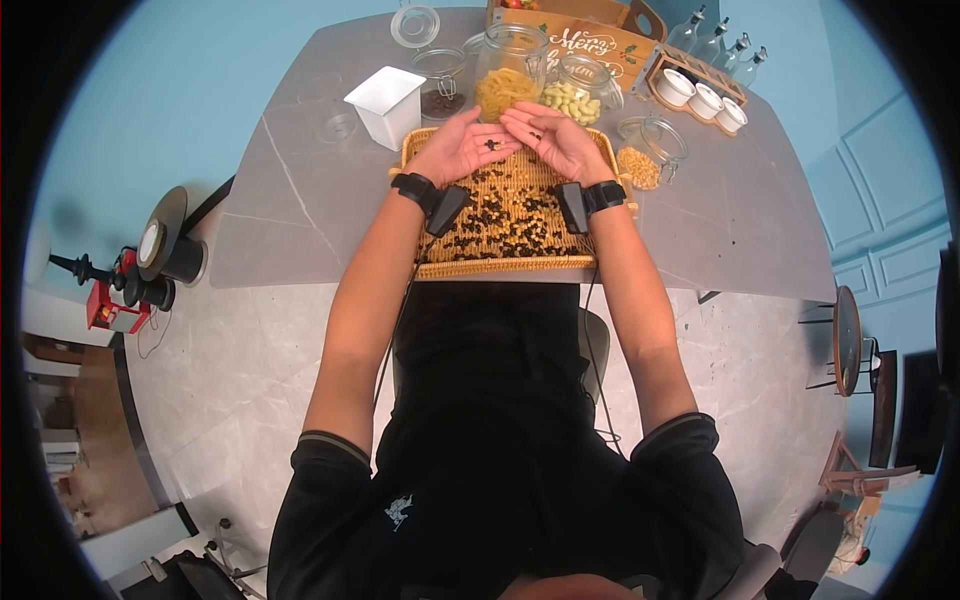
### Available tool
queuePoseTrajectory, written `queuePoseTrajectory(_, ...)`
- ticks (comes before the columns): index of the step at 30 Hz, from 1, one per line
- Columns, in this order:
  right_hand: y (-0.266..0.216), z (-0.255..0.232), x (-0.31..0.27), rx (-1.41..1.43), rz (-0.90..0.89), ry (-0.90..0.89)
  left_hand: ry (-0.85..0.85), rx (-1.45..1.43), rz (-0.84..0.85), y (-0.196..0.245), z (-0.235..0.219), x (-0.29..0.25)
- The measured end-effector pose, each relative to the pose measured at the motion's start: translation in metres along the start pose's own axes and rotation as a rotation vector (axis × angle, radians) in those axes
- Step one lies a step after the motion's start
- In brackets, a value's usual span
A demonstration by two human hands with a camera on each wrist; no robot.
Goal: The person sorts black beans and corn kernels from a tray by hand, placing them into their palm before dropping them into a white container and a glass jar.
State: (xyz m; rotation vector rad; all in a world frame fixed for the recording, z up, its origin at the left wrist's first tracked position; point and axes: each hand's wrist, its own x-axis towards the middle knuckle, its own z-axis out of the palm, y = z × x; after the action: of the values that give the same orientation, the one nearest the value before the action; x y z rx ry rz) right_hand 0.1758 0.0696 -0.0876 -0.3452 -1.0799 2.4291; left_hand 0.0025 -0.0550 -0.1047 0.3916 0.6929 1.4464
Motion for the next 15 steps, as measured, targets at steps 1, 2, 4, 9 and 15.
queuePoseTrajectory(1, 0.0002, -0.0005, 0.0002, -0.010, -0.003, 0.003, 0.001, 0.000, 0.000, -0.0001, 0.0001, -0.0001)
queuePoseTrajectory(2, 0.0005, -0.0011, 0.0005, -0.021, -0.006, 0.006, 0.002, 0.000, 0.000, -0.0003, 0.0001, -0.0001)
queuePoseTrajectory(4, 0.0011, -0.0012, 0.0006, -0.054, -0.017, -0.002, 0.001, 0.001, -0.001, -0.0004, -0.0002, 0.0002)
queuePoseTrajectory(9, 0.0009, 0.0012, -0.0018, -0.065, -0.032, -0.022, 0.011, 0.007, 0.000, -0.0003, 0.0010, -0.0005)
queuePoseTrajectory(15, -0.0001, 0.0024, -0.0014, -0.055, -0.012, -0.088, 0.028, 0.018, 0.014, -0.0011, 0.0017, -0.0004)
